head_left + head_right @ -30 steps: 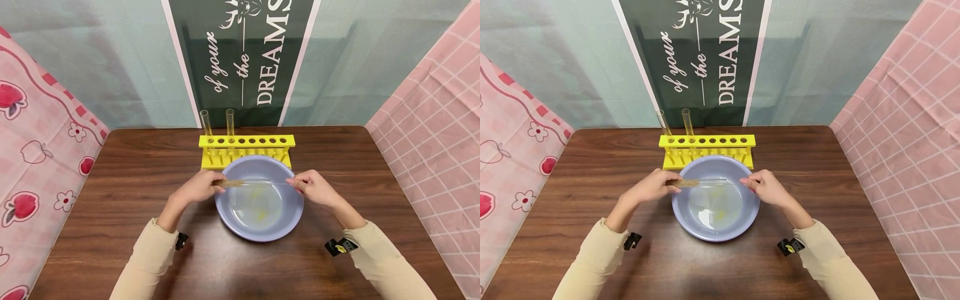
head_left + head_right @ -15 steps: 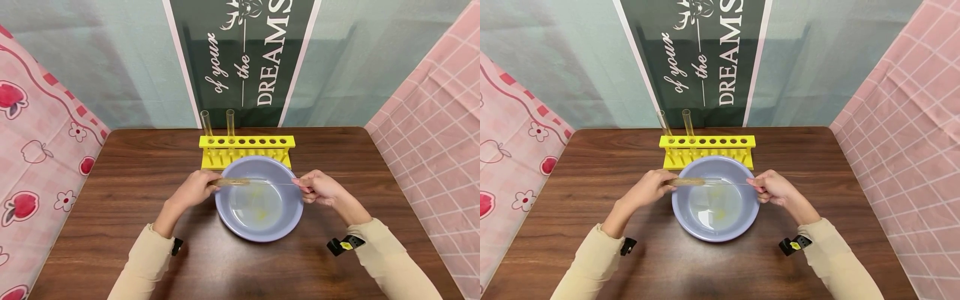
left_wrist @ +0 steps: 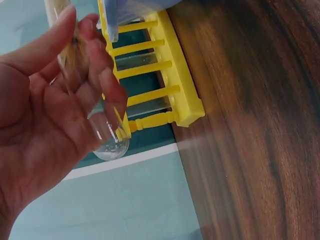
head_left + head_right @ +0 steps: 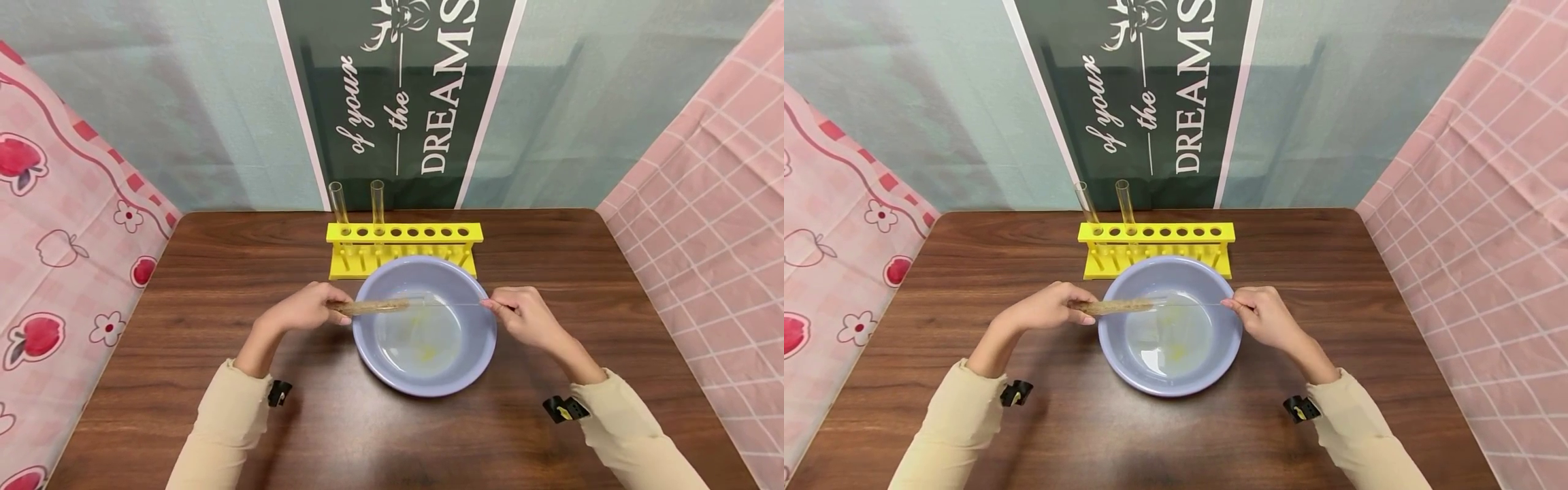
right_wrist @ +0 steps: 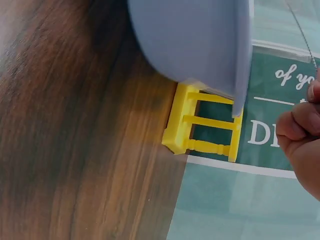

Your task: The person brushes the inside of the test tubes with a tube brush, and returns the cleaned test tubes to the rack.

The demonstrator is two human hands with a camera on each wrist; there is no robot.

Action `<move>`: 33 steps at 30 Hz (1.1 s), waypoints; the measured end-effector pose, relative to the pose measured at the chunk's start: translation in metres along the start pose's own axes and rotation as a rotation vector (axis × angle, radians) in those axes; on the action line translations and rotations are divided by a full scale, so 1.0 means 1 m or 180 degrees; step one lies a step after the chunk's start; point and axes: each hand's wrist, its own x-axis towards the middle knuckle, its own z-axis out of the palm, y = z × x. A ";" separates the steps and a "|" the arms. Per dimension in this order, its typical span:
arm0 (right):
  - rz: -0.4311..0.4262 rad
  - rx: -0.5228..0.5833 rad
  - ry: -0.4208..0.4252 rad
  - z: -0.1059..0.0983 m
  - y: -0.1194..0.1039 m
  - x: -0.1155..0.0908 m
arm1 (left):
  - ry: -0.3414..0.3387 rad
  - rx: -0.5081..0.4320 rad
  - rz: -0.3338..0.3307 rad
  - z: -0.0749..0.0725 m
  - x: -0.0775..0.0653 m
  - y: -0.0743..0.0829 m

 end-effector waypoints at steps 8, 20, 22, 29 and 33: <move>0.1008 0.0615 -0.0422 -0.010 -0.001 0.000 | 0.0070 0.0014 -0.0024 0.000 0.000 -0.002; 0.2343 0.2521 -0.0971 -0.033 0.006 0.007 | 0.0452 0.0264 0.0134 -0.002 -0.005 -0.004; 0.2321 0.2513 -0.0943 -0.037 0.009 0.004 | 0.0522 0.0307 0.0123 -0.003 -0.009 -0.008; 0.1942 0.2282 -0.0729 -0.047 0.020 -0.010 | 0.0611 0.0205 -0.0082 -0.009 -0.026 -0.022; 0.1876 0.2174 -0.0743 -0.048 0.022 -0.011 | 0.0537 0.0129 -0.0023 -0.010 -0.026 -0.025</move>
